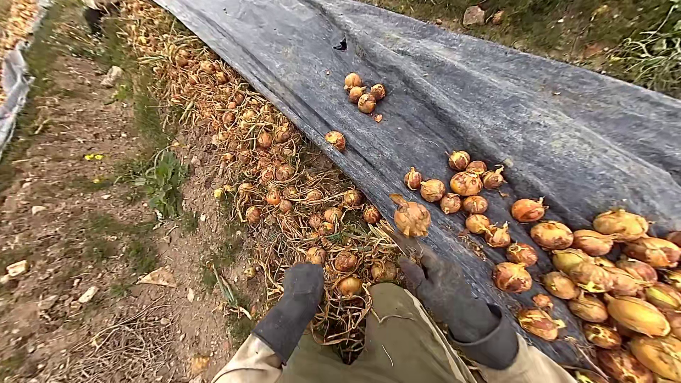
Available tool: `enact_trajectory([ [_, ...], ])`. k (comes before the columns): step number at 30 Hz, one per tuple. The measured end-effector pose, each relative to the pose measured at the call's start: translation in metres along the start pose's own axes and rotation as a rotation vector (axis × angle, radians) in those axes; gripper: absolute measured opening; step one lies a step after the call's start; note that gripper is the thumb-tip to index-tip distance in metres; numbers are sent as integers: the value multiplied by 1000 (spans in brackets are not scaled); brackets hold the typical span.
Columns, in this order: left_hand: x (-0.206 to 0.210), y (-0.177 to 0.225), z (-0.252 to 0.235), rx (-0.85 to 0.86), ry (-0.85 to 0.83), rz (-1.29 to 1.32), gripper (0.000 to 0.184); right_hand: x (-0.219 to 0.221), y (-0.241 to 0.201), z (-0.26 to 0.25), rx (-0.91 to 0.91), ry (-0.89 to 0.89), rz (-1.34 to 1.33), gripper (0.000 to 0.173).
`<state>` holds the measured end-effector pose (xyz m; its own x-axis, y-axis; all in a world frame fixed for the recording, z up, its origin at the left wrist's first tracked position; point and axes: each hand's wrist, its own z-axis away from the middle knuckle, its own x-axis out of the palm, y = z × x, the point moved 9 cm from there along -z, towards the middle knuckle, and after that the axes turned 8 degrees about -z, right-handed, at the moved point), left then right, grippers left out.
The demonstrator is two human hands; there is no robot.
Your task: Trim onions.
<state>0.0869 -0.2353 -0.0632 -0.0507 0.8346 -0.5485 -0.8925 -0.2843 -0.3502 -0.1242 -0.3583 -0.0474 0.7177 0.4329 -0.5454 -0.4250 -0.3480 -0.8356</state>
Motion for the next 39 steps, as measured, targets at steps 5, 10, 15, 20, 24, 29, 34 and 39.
enact_trajectory([
  [5, 76, 86, -140, 723, 302, -319, 42, -24, 22, -12, 219, 23, 54, 55],
  [10, 77, 90, -190, 612, 243, -228, 30, 12, 75, 54, 461, -164, -12, 53],
  [15, 60, 27, -180, 311, 151, -156, 60, 52, 101, 107, 548, -314, -82, 56],
  [20, 33, -32, -90, 209, 412, 552, 92, 83, 70, 92, 374, -372, -146, 56],
  [24, 14, -30, 14, 269, 513, 962, 95, 103, 17, 67, 295, -429, -274, 66],
  [29, 13, -23, 72, 324, 567, 1229, 92, 105, -39, 72, 148, -288, -772, 77],
  [34, 26, -14, 94, 524, 607, 1016, 93, 99, -46, 94, 397, -249, -894, 55],
  [39, 76, 6, 97, 475, 200, 1151, 91, 88, -49, 103, 107, -245, -243, 53],
])
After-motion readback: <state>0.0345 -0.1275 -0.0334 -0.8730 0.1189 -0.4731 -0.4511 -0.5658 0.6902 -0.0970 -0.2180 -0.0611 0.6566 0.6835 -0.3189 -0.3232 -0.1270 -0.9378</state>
